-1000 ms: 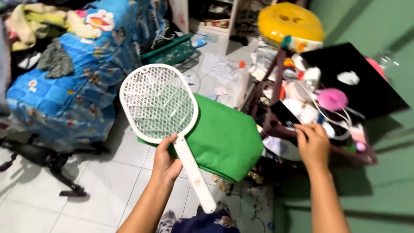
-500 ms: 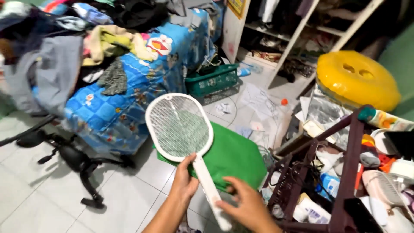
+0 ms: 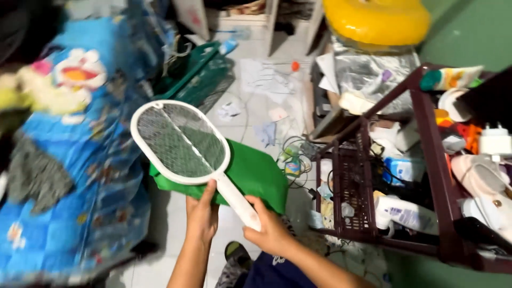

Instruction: The recorder picks up various objects from the floor, including toys, cables, and papers, and organizes them into a basket or onto shelves.

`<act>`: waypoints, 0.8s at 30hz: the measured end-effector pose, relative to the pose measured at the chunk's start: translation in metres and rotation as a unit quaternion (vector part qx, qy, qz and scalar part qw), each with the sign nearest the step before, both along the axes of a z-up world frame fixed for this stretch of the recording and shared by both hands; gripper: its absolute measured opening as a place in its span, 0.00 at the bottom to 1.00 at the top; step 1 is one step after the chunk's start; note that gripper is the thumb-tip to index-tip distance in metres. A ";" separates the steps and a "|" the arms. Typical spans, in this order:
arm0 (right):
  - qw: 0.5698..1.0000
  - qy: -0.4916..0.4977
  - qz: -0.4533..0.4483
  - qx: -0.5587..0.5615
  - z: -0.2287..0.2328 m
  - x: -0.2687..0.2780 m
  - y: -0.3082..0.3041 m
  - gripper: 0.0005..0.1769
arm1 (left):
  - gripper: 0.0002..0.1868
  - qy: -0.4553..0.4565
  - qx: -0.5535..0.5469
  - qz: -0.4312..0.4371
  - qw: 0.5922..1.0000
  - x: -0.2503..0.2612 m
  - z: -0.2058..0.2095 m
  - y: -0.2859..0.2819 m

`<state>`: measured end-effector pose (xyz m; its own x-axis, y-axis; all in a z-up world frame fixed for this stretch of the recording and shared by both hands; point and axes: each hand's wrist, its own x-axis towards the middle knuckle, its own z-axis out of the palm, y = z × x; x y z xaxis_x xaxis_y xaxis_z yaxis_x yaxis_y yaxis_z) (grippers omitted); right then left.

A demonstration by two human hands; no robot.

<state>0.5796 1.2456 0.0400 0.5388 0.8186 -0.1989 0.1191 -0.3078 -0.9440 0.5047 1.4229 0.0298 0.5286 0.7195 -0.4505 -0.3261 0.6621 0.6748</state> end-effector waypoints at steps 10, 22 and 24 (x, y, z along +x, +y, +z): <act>0.920 0.263 -0.290 -0.028 -0.101 0.112 -0.011 0.34 | 0.33 0.088 0.052 -0.132 0.986 0.120 -0.048 0.065; 0.677 0.327 -0.656 -0.070 -0.322 0.168 -0.073 0.24 | 0.29 0.141 0.040 -0.283 0.948 0.237 -0.050 0.125; 0.640 0.274 -0.713 -0.081 -0.321 0.203 -0.075 0.25 | 0.27 0.081 0.055 -0.323 0.941 0.248 -0.053 0.133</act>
<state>0.7827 1.1703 -0.2815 0.5286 -0.4837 -0.6976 -0.7271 0.1661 -0.6661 0.7524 1.5562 -0.0230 0.8022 0.3184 -0.5051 0.2339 0.6108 0.7564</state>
